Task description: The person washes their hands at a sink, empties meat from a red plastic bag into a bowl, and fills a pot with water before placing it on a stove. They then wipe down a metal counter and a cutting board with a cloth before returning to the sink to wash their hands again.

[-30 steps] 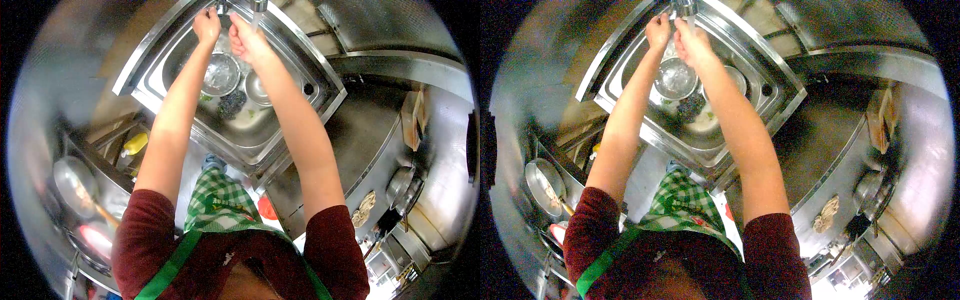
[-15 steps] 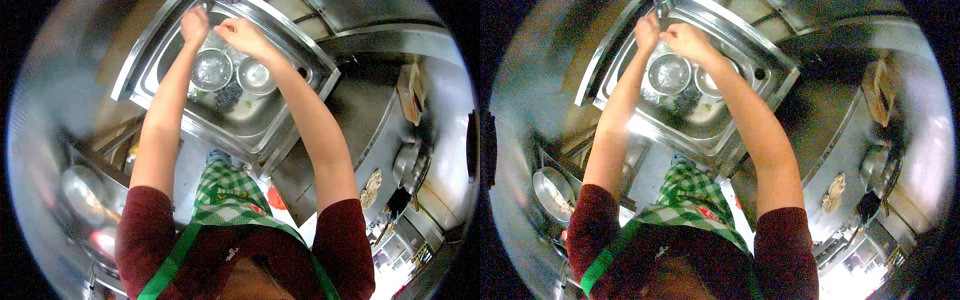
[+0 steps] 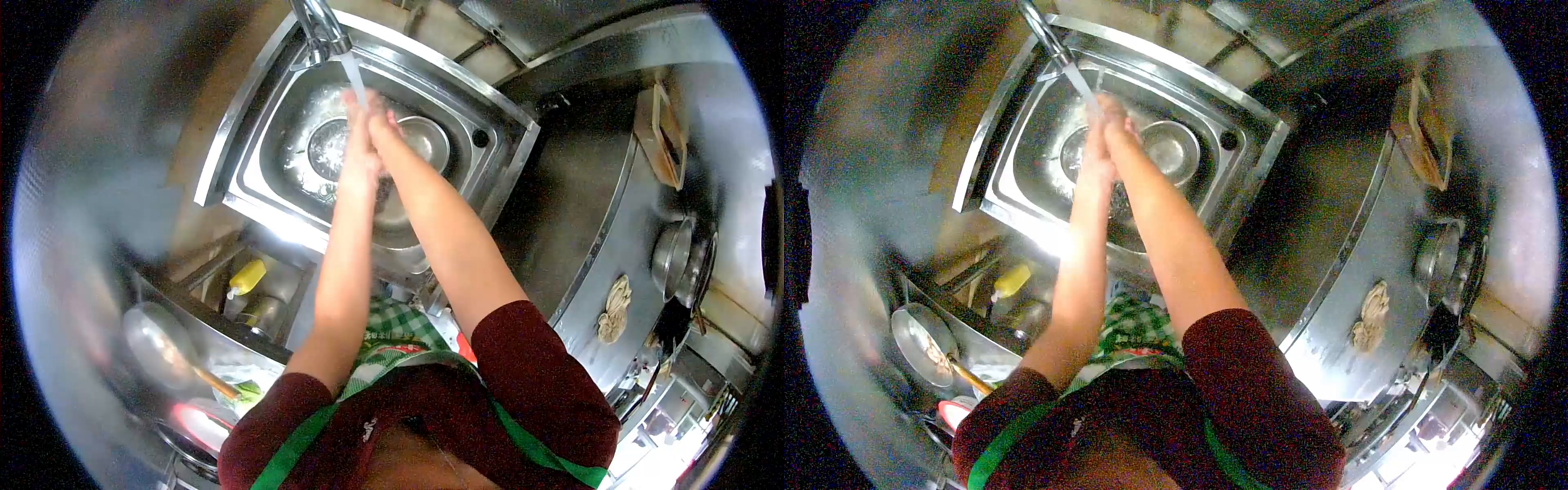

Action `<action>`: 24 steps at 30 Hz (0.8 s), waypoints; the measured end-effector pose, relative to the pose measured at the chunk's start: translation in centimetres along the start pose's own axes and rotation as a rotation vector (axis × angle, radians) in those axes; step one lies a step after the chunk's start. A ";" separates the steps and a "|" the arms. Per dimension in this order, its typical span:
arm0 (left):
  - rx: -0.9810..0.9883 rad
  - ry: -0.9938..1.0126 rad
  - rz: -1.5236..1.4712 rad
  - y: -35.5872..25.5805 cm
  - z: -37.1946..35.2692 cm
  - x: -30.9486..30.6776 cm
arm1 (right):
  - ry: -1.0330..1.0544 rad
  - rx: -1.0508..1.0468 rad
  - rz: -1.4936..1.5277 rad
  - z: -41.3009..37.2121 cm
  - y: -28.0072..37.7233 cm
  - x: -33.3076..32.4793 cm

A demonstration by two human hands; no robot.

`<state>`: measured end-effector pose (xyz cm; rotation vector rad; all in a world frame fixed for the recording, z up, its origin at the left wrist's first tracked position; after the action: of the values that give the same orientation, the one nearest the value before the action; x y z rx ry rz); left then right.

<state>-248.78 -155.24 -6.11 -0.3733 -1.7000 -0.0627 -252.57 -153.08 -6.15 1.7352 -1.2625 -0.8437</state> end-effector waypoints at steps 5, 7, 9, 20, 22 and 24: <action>-0.205 -0.250 0.277 0.8 2.0 -6.0 | -0.164 -0.206 -0.024 -5.8 -0.4 0.2; -0.143 -0.379 0.777 -0.3 4.7 -10.1 | -0.126 -0.198 -0.001 -7.8 0.6 0.3; -0.090 -0.421 1.707 -1.7 8.3 -13.0 | 0.049 -0.095 0.127 -12.8 2.9 2.8; -0.170 -0.500 1.254 -3.6 -0.3 -7.3 | 0.063 0.440 0.655 -0.5 -6.3 3.5; -0.088 -0.629 0.780 -1.4 -5.3 -0.4 | 0.098 0.375 0.386 2.2 -8.0 3.7; 0.165 -0.597 1.039 -1.0 -7.4 2.8 | 0.125 0.292 0.104 5.1 -9.2 3.8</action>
<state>-242.33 -157.46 -1.94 -1.1858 -1.8606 1.0273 -252.08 -156.32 -16.87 1.8972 -1.4315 -0.5008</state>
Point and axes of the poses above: each hand's wrist, its own z-axis towards the middle knuckle, its own x-axis out of the palm, y = z × x, the point moved 8 cm from there along z, towards the middle knuckle, and after that the axes turned 9 degrees about y, right-handed, at the moved point
